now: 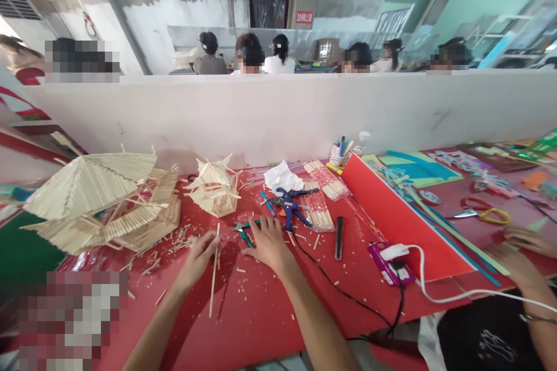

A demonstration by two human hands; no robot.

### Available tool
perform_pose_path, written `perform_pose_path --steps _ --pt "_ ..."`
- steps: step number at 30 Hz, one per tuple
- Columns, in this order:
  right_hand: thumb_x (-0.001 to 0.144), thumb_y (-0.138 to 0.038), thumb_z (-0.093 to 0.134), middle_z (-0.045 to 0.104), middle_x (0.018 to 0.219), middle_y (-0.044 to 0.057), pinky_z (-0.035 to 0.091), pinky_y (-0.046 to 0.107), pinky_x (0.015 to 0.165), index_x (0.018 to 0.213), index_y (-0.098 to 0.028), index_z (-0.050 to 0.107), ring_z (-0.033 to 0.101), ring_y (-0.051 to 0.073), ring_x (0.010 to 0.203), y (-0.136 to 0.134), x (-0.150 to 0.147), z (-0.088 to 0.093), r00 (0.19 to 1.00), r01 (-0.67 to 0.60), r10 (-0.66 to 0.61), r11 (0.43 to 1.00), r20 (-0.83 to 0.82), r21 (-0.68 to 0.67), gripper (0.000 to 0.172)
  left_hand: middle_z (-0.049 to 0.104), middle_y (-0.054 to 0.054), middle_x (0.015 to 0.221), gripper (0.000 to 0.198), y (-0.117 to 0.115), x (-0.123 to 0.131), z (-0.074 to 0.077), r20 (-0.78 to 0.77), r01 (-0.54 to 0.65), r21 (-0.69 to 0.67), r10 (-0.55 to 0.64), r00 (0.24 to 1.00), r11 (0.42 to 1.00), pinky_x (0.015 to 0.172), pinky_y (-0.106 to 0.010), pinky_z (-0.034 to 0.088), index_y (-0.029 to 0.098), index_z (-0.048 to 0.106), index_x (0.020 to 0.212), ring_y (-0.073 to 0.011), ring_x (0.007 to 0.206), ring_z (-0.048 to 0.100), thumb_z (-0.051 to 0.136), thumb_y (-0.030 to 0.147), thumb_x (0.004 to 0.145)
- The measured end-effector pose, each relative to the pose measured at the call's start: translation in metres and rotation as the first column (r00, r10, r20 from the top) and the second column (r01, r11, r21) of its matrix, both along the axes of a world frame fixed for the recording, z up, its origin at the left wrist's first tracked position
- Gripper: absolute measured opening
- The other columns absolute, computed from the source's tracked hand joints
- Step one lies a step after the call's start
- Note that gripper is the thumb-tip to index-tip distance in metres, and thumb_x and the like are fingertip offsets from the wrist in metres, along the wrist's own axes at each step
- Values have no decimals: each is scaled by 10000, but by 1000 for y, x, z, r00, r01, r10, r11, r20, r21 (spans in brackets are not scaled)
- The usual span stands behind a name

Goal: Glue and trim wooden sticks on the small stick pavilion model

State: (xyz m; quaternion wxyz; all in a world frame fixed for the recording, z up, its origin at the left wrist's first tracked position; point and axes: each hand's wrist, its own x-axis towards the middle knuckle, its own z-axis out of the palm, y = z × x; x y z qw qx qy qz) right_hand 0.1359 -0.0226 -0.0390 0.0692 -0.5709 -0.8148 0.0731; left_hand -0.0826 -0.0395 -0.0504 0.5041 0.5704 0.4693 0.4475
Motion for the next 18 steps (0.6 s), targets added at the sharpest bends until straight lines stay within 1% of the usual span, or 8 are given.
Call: perform_pose_path --steps 3,6,8,10,12,14,16,18 --pt "922 -429 625 564 1332 261 336 541 1039 1489 -100 434 502 404 1222 -3 -6 -11 999 7 -8 999 40 33 683 506 16 614 408 -3 -5 -6 9 -39 13 39 999 999 543 -238 359 195 590 744 -129 552 444 624 584 859" --pt "965 -292 529 584 1268 238 371 501 1000 1460 -85 459 525 368 1144 -5 -4 -14 998 24 -27 998 50 62 541 445 57 550 388 -2 -7 -13 34 -83 -15 84 996 996 505 -223 305 198 627 919 -121 497 387 589 582 876" --pt "973 -258 497 588 1243 223 391 486 976 1437 -92 480 528 359 1118 -6 -1 -13 998 41 -43 996 35 75 492 413 73 525 396 0 -8 -17 51 -111 -17 112 992 994 506 -216 287 197 633 993 -117 486 366 576 574 885" --pt "981 -257 479 590 1230 215 404 481 966 1420 -107 492 527 357 1117 -7 3 -11 998 54 -53 996 -13 74 465 388 80 520 404 1 -8 -19 85 -130 -27 132 988 991 499 -212 272 197 633 999 -110 478 340 568 579 889" --pt "999 -279 444 590 1231 207 418 466 966 1407 -127 497 537 345 1127 -7 6 -8 992 50 -45 998 -121 32 438 358 88 525 418 2 -6 -19 125 -138 -52 144 982 989 483 -210 250 197 625 979 -100 468 303 569 600 884" --pt "1027 -323 387 599 1224 182 437 435 963 1369 -157 519 565 311 1121 -7 7 -6 953 11 -27 998 -302 -54 403 334 94 529 430 1 -4 -18 158 -134 -75 144 977 988 466 -206 226 200 611 954 -89 459 267 576 621 876" --pt "1041 -367 349 620 1188 136 455 401 953 1297 -199 561 591 272 1098 -7 5 -4 863 -57 -22 988 -505 -141 372 323 98 532 437 1 0 -16 178 -126 -84 139 974 988 456 -203 207 204 598 940 -82 453 247 582 635 871" --pt "1041 -416 352 646 1116 88 475 376 921 1216 -233 597 613 245 1046 -7 1 -3 751 -136 -47 965 -659 -223 353 318 98 533 444 0 3 -14 187 -114 -86 128 974 990 451 -202 195 206 594 929 -79 448 240 587 646 868"
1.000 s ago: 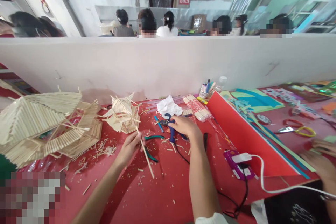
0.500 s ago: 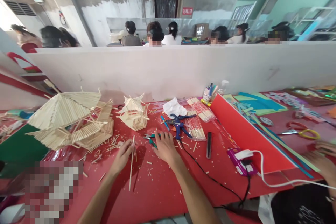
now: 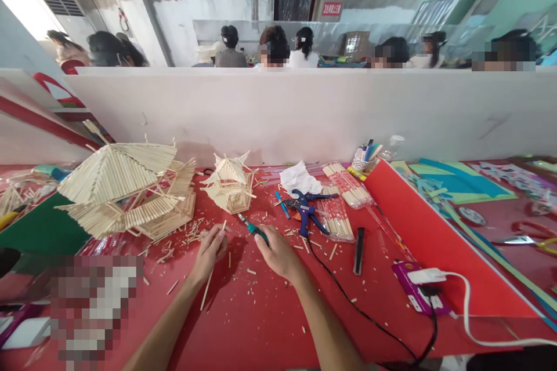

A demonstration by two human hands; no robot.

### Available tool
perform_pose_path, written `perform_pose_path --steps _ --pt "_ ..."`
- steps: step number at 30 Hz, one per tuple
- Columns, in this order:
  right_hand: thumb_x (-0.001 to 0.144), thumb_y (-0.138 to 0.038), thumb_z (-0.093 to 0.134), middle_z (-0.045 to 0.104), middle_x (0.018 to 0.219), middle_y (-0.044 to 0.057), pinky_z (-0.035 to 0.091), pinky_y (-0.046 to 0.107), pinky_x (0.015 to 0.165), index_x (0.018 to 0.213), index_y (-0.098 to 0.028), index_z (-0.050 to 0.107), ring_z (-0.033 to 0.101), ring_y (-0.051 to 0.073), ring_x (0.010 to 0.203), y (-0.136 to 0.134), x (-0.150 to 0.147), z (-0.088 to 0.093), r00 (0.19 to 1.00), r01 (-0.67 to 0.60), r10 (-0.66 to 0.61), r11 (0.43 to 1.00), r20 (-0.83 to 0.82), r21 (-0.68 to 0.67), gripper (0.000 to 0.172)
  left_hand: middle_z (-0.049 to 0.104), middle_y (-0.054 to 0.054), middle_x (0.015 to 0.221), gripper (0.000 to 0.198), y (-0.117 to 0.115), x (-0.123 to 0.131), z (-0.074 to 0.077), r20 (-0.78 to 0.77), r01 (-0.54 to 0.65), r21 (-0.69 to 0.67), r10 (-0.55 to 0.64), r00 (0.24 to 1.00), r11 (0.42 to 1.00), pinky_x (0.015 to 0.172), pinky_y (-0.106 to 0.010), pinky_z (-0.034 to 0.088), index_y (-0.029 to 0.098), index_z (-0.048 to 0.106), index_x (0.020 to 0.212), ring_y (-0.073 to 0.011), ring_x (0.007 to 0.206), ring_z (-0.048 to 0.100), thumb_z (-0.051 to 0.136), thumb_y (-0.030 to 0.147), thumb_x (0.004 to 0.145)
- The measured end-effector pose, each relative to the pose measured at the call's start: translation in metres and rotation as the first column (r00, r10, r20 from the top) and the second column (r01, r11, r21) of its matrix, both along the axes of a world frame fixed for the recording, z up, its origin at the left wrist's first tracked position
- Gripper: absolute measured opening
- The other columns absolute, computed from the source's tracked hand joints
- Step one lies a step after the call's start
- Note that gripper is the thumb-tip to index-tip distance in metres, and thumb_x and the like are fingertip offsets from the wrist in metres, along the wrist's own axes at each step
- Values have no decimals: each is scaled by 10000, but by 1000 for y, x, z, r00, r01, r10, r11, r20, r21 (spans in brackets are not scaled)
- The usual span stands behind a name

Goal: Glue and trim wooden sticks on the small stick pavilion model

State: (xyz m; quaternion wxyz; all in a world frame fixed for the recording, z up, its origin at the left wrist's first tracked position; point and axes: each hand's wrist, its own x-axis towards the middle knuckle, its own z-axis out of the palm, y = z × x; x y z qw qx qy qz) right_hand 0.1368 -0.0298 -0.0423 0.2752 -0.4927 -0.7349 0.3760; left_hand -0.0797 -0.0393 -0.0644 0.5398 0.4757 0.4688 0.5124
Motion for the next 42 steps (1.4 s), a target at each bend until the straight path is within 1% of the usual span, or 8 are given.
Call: perform_pose_path --steps 8,12,16,22,27,31,36,42 --pt "940 -604 529 675 917 34 530 333 777 1102 -234 617 652 205 853 0 -10 -11 899 -223 58 914 -434 -339 414 327 94 527 458 -2 3 1 -29 39 14 -39 999 999 451 -208 200 198 611 977 -84 452 247 585 644 876" --pt "913 -665 509 689 872 50 533 288 579 1026 -222 556 686 196 743 6 -8 -17 840 -191 -111 856 -531 -481 460 327 93 533 451 -2 4 3 -43 21 22 -20 999 1000 448 -209 207 198 604 952 -84 452 252 584 642 877" --pt "889 -664 542 646 752 -7 443 213 411 1052 -220 498 618 137 530 14 1 -20 839 -140 -126 890 -529 -434 475 348 87 538 459 -4 7 5 -56 25 14 -24 998 1000 452 -210 214 198 620 959 -88 459 275 600 646 862" --pt "1061 -480 242 652 720 1 458 224 479 890 -207 543 581 117 485 24 21 -23 996 76 -79 995 -52 -69 441 361 81 532 441 -5 7 5 -105 40 34 -36 994 999 470 -215 237 212 633 969 -97 463 298 581 640 878" --pt "1027 -261 440 683 1097 114 460 339 936 1033 -187 631 644 222 1051 30 19 -19 980 173 -186 973 72 154 205 368 80 513 444 -5 8 7 -114 51 35 -47 992 998 475 -222 241 207 634 959 -102 465 302 601 640 863" --pt "1031 -247 455 695 1092 83 447 291 943 1083 -198 659 636 194 1037 43 35 0 871 126 -280 921 402 369 216 352 85 515 443 -6 7 6 -147 69 49 -61 987 996 478 -227 239 201 620 980 -106 467 296 568 632 888" --pt "1026 -222 425 683 1171 177 427 361 958 1203 -129 628 610 258 1117 90 91 27 729 216 -395 908 560 359 285 359 83 525 442 -7 6 6 -187 84 72 -70 980 994 490 -232 243 200 606 999 -114 473 311 520 626 919" --pt "842 -389 729 720 1138 165 468 367 867 1075 -166 711 663 303 1041 148 115 28 577 161 -189 980 795 117 322 370 80 559 421 -8 3 4 -206 88 75 -71 976 993 504 -230 264 209 585 1039 -121 498 342 487 607 943"
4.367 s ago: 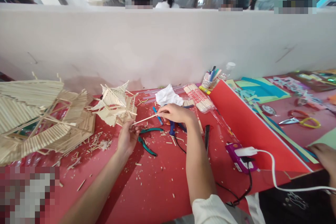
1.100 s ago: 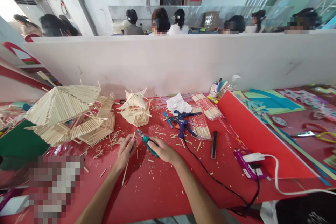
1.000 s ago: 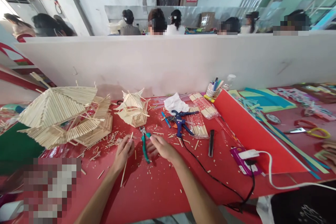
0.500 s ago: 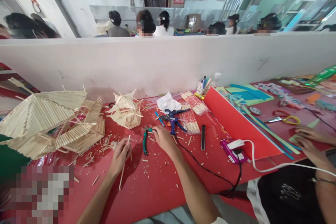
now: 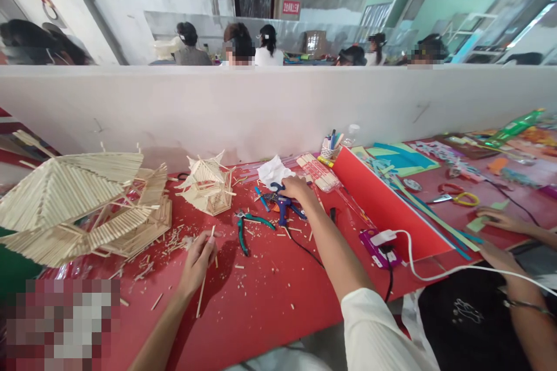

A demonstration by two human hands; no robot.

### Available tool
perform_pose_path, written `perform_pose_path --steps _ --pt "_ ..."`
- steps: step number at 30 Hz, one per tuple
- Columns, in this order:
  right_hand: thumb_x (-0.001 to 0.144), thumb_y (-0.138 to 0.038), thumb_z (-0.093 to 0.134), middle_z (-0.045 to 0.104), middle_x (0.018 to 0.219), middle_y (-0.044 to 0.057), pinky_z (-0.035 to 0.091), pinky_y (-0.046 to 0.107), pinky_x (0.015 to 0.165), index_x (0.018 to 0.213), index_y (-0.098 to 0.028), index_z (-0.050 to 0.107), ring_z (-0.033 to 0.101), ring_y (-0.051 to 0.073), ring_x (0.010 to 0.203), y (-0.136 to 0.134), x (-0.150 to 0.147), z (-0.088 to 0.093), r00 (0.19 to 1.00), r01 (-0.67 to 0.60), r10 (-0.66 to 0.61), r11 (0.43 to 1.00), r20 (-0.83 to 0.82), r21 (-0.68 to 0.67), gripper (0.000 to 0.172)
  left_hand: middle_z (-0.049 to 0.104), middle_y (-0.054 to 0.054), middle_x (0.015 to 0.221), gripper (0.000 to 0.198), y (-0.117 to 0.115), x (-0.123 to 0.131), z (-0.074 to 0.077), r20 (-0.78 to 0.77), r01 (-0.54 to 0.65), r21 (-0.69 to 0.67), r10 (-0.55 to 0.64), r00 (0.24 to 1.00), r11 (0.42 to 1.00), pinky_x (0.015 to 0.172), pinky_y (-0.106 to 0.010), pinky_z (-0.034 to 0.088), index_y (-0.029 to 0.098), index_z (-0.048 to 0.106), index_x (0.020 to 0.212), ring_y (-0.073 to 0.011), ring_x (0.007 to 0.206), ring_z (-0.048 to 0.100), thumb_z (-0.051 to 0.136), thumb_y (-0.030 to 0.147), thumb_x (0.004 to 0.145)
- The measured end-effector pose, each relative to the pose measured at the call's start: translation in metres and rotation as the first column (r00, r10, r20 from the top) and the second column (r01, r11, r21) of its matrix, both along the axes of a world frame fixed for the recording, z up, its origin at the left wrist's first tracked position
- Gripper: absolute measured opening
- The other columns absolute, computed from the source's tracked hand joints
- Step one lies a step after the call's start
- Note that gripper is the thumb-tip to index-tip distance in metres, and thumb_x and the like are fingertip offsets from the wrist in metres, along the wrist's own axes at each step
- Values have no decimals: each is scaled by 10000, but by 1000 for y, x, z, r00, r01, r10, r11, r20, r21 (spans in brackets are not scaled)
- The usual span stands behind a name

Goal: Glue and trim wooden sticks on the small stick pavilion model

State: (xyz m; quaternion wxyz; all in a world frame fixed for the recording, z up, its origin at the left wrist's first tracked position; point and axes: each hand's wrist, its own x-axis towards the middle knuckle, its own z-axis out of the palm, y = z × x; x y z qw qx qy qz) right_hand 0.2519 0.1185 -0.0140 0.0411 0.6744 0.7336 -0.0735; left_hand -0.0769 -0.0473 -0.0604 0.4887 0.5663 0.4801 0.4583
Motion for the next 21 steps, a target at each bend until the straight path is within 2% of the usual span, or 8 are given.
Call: perform_pose_path --steps 2,4,7,11,15,18,21 --pt "790 -412 778 727 1119 147 479 369 865 1055 -169 715 676 287 1004 10 -3 -1 998 -7 11 996 56 -84 365 359 84 560 410 0 -1 -1 -12 1 1 -1 1000 1000 506 -228 267 207 576 1047 -120 499 336 471 593 955" --pt "799 -418 769 728 1110 129 487 394 883 1067 -161 706 678 268 989 15 -7 -1 995 -15 28 991 97 -130 376 351 89 553 400 1 -2 -2 -19 -1 8 2 1000 1000 503 -226 267 202 568 1044 -117 495 326 463 580 962" --pt "807 -388 741 728 1123 151 478 398 892 1069 -151 716 671 295 1031 12 -10 0 991 -43 57 992 123 -119 354 342 95 537 398 2 -3 -2 -17 1 14 0 1000 1000 493 -224 260 197 560 1041 -113 482 311 456 573 964" --pt "800 -367 709 718 1158 195 459 375 889 1075 -153 723 657 337 1082 1 -7 4 991 -68 69 998 118 -14 349 347 96 539 412 2 -3 -3 -9 3 16 -3 1000 1000 486 -220 257 189 554 1037 -110 480 314 453 581 962" --pt "845 -409 645 692 1204 207 461 390 894 1195 -140 657 649 338 1082 -7 0 10 996 -56 46 989 75 140 441 336 101 526 414 1 0 -4 -8 16 8 -16 1000 1000 482 -219 249 181 550 1030 -106 469 305 450 578 967" --pt "878 -412 600 670 1233 212 463 395 894 1248 -129 613 640 338 1086 -9 5 14 999 -35 34 963 11 266 466 340 97 532 410 0 1 -4 2 30 5 -30 1000 1000 489 -217 258 179 553 1026 -105 475 318 451 572 972" --pt "903 -394 569 671 1226 184 463 371 896 1232 -142 607 634 311 1082 -7 9 17 996 -23 55 926 -74 376 416 350 94 534 414 0 1 -3 12 26 4 -26 1000 1000 489 -215 266 181 556 1009 -103 474 322 456 581 967"
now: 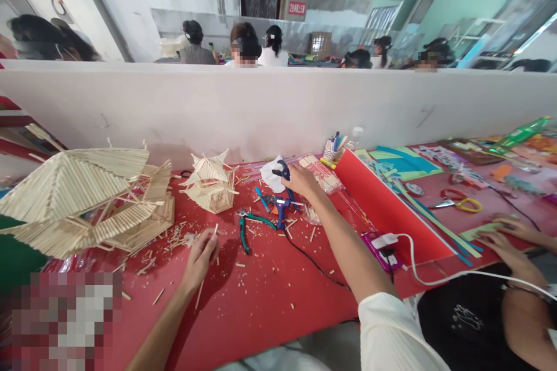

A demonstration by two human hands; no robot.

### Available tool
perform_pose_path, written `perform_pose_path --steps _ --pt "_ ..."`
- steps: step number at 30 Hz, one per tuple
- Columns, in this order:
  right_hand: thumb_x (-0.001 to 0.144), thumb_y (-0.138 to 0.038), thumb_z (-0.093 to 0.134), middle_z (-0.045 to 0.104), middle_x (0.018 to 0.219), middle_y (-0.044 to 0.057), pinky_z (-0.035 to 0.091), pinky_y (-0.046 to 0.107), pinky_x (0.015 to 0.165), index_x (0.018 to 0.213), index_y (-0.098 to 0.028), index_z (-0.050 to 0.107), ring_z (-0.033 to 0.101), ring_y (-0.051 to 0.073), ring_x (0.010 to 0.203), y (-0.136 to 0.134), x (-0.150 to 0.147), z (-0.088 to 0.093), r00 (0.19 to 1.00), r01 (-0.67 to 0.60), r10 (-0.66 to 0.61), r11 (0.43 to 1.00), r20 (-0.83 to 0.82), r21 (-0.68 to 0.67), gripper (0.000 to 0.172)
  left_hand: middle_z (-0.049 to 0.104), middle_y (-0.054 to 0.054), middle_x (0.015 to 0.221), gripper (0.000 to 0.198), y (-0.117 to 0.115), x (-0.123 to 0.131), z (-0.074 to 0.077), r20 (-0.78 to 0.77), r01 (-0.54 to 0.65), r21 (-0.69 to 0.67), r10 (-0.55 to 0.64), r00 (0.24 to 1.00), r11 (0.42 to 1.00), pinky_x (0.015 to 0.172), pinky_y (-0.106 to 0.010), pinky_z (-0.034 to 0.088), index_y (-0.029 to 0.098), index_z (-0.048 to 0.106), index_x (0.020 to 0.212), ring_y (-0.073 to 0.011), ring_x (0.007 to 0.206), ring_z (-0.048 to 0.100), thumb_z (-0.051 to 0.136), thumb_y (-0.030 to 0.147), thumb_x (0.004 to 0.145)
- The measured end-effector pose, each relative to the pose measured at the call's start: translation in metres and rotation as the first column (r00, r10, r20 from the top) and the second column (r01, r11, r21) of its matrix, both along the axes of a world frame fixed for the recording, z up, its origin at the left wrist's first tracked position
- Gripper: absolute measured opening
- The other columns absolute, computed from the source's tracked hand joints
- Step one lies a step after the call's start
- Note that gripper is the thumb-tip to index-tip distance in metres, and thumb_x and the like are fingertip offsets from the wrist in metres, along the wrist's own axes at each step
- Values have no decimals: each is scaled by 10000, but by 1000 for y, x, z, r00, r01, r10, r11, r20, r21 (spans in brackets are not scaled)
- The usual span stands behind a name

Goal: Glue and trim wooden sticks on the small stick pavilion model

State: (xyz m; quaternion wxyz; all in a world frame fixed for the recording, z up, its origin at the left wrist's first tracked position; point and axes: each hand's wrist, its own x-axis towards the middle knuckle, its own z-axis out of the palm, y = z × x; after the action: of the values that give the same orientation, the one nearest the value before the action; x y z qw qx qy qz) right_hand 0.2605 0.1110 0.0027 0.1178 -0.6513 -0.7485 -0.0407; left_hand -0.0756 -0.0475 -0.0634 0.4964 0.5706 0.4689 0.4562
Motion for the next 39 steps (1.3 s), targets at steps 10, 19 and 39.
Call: perform_pose_path --steps 10,19,39 --pt "945 -378 460 645 1144 166 483 380 889 1169 -158 574 613 289 1053 20 6 41 956 -23 113 949 -269 316 334 360 84 589 408 0 2 4 72 3 -4 -2 997 1000 475 -208 253 193 537 956 -92 491 304 487 598 953" --pt "866 -440 597 696 924 56 459 311 693 1028 -215 601 641 226 783 -81 -72 50 872 -109 191 973 -451 202 277 384 60 655 415 -2 16 11 123 -94 -4 94 988 996 496 -203 292 193 514 825 -90 537 331 517 592 939" --pt "871 -615 610 723 1059 76 546 444 840 1118 -241 644 670 272 1005 -124 -120 -41 -137 -711 -269 696 -953 -94 449 597 -8 736 291 3 26 36 -165 57 101 -39 985 993 605 -241 396 166 619 874 -146 639 490 539 444 904"
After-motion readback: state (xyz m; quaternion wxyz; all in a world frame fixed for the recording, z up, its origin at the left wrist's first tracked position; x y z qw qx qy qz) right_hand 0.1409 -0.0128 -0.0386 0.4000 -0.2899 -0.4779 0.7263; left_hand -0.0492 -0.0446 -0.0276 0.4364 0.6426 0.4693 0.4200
